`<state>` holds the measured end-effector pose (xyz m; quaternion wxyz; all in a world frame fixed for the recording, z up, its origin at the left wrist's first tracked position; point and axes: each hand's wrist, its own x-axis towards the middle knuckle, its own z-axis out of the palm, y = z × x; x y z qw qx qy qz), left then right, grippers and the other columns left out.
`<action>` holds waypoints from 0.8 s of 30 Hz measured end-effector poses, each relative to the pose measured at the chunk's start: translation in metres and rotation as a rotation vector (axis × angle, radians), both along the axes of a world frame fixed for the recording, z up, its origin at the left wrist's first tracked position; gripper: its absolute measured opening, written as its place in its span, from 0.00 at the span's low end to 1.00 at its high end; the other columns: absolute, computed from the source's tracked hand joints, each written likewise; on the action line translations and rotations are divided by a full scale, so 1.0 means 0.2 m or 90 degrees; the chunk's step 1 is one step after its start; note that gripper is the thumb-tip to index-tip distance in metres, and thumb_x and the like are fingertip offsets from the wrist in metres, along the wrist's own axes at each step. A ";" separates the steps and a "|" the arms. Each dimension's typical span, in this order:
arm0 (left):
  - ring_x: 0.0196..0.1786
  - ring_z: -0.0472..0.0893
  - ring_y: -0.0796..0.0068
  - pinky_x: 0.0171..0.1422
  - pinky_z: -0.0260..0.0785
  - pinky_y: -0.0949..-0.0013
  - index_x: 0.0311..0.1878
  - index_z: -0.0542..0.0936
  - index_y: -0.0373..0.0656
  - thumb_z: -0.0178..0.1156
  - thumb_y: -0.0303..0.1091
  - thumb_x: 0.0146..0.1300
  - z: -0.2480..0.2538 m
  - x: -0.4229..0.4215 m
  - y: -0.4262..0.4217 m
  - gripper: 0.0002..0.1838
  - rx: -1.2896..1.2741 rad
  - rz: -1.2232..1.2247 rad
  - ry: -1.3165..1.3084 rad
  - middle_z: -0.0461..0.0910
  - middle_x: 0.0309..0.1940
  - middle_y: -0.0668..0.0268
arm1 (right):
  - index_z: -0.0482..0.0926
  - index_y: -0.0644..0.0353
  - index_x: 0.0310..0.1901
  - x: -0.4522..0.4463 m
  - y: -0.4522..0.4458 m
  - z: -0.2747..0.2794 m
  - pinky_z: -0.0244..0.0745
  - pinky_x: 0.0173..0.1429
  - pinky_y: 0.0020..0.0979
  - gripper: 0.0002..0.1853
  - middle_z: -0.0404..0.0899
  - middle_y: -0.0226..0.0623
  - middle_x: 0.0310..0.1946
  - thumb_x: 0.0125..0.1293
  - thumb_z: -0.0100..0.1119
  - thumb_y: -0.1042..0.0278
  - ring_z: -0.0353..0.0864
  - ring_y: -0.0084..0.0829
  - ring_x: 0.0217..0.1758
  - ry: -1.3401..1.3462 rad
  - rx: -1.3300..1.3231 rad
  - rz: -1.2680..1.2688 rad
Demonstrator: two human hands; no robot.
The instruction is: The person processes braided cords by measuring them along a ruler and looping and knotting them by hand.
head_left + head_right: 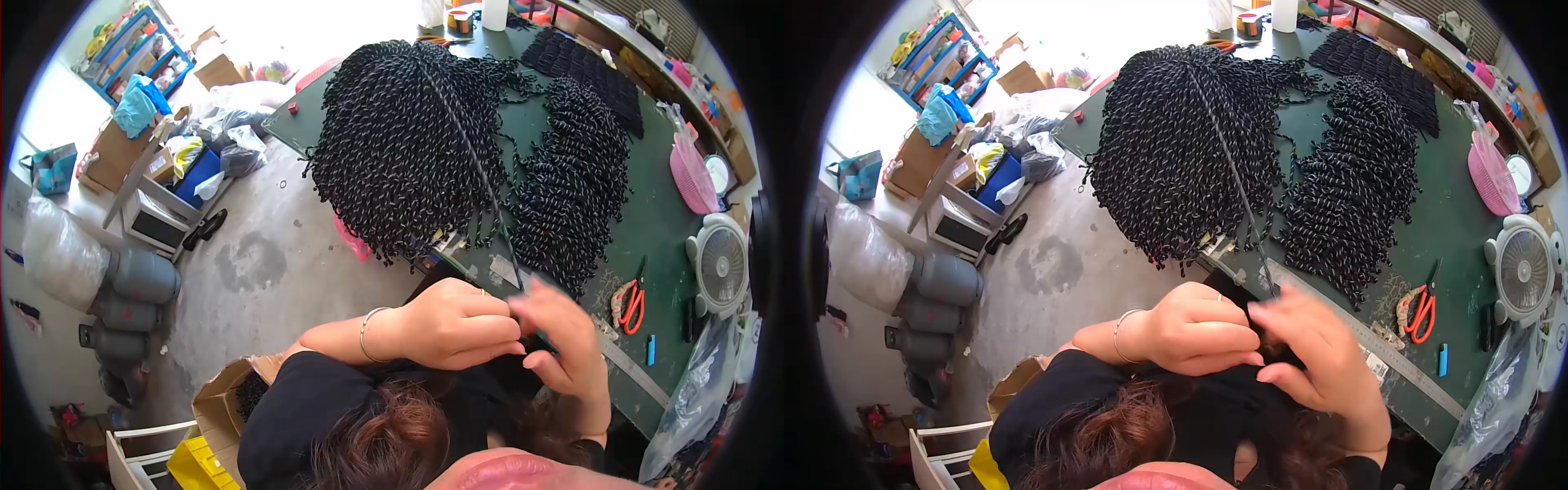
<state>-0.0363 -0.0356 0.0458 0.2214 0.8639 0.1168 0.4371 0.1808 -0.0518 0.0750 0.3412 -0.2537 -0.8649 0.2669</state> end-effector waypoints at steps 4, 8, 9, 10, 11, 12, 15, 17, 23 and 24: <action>0.23 0.75 0.63 0.25 0.67 0.65 0.35 0.78 0.40 0.67 0.29 0.58 -0.05 0.04 0.03 0.07 -0.072 -0.091 0.010 0.74 0.24 0.63 | 0.82 0.65 0.47 0.23 -0.27 -0.12 0.73 0.35 0.30 0.18 0.80 0.38 0.30 0.60 0.65 0.62 0.77 0.36 0.29 0.115 -0.117 -0.111; 0.26 0.77 0.61 0.28 0.69 0.64 0.36 0.78 0.40 0.64 0.30 0.61 -0.16 0.08 0.07 0.05 -0.161 -0.147 0.026 0.75 0.25 0.63 | 0.80 0.65 0.42 0.69 -0.66 -0.32 0.62 0.28 0.23 0.10 0.74 0.31 0.26 0.67 0.59 0.66 0.67 0.23 0.22 0.325 -0.116 -0.374; 0.28 0.78 0.60 0.30 0.70 0.64 0.37 0.78 0.40 0.64 0.30 0.62 -0.19 0.09 0.08 0.05 -0.176 -0.141 0.043 0.76 0.27 0.63 | 0.80 0.64 0.43 0.80 -0.78 -0.35 0.59 0.27 0.22 0.09 0.73 0.30 0.25 0.68 0.57 0.68 0.65 0.22 0.22 0.449 -0.180 -0.484; 0.29 0.78 0.60 0.32 0.71 0.63 0.38 0.78 0.40 0.63 0.30 0.63 -0.22 0.11 0.09 0.05 -0.190 -0.135 0.059 0.76 0.28 0.63 | 0.79 0.64 0.44 0.89 -0.86 -0.36 0.57 0.26 0.21 0.08 0.71 0.29 0.25 0.69 0.55 0.70 0.62 0.21 0.21 0.573 -0.244 -0.594; 0.29 0.78 0.60 0.32 0.71 0.63 0.38 0.78 0.40 0.63 0.30 0.63 -0.24 0.13 0.10 0.05 -0.192 -0.140 0.061 0.76 0.28 0.63 | 0.79 0.64 0.44 0.92 -0.89 -0.35 0.57 0.26 0.21 0.08 0.71 0.29 0.25 0.69 0.55 0.70 0.62 0.21 0.21 0.574 -0.244 -0.599; 0.30 0.78 0.60 0.33 0.72 0.63 0.38 0.78 0.40 0.63 0.30 0.63 -0.26 0.15 0.11 0.05 -0.193 -0.144 0.068 0.77 0.28 0.63 | 0.79 0.64 0.45 0.94 -0.91 -0.33 0.60 0.28 0.22 0.08 0.72 0.30 0.27 0.69 0.54 0.72 0.65 0.22 0.24 0.436 -0.308 -0.731; 0.33 0.79 0.59 0.36 0.72 0.62 0.39 0.78 0.41 0.62 0.30 0.63 -0.32 0.21 0.10 0.05 -0.194 -0.152 0.092 0.77 0.30 0.62 | 0.79 0.65 0.45 0.98 -0.95 -0.37 0.67 0.34 0.24 0.08 0.75 0.33 0.32 0.69 0.52 0.75 0.71 0.25 0.29 0.133 -0.434 -0.968; 0.34 0.79 0.59 0.38 0.73 0.62 0.40 0.78 0.41 0.62 0.30 0.63 -0.35 0.25 0.08 0.06 -0.195 -0.157 0.112 0.77 0.31 0.62 | 0.79 0.70 0.42 0.81 -0.81 -0.40 0.73 0.52 0.31 0.11 0.80 0.42 0.37 0.64 0.59 0.70 0.80 0.37 0.44 -0.203 -0.062 -0.716; 0.37 0.79 0.57 0.40 0.73 0.60 0.41 0.78 0.42 0.62 0.32 0.63 -0.33 0.34 0.02 0.07 -0.182 -0.127 0.155 0.77 0.31 0.60 | 0.76 0.61 0.56 0.29 -0.43 -0.43 0.59 0.72 0.45 0.23 0.76 0.49 0.58 0.61 0.62 0.61 0.71 0.50 0.65 0.088 -0.311 -0.403; 0.37 0.79 0.57 0.40 0.73 0.60 0.41 0.78 0.42 0.62 0.32 0.63 -0.33 0.35 0.03 0.07 -0.176 -0.137 0.165 0.77 0.31 0.60 | 0.76 0.61 0.56 0.29 -0.44 -0.44 0.59 0.72 0.45 0.23 0.76 0.49 0.58 0.61 0.62 0.61 0.71 0.50 0.65 0.099 -0.308 -0.413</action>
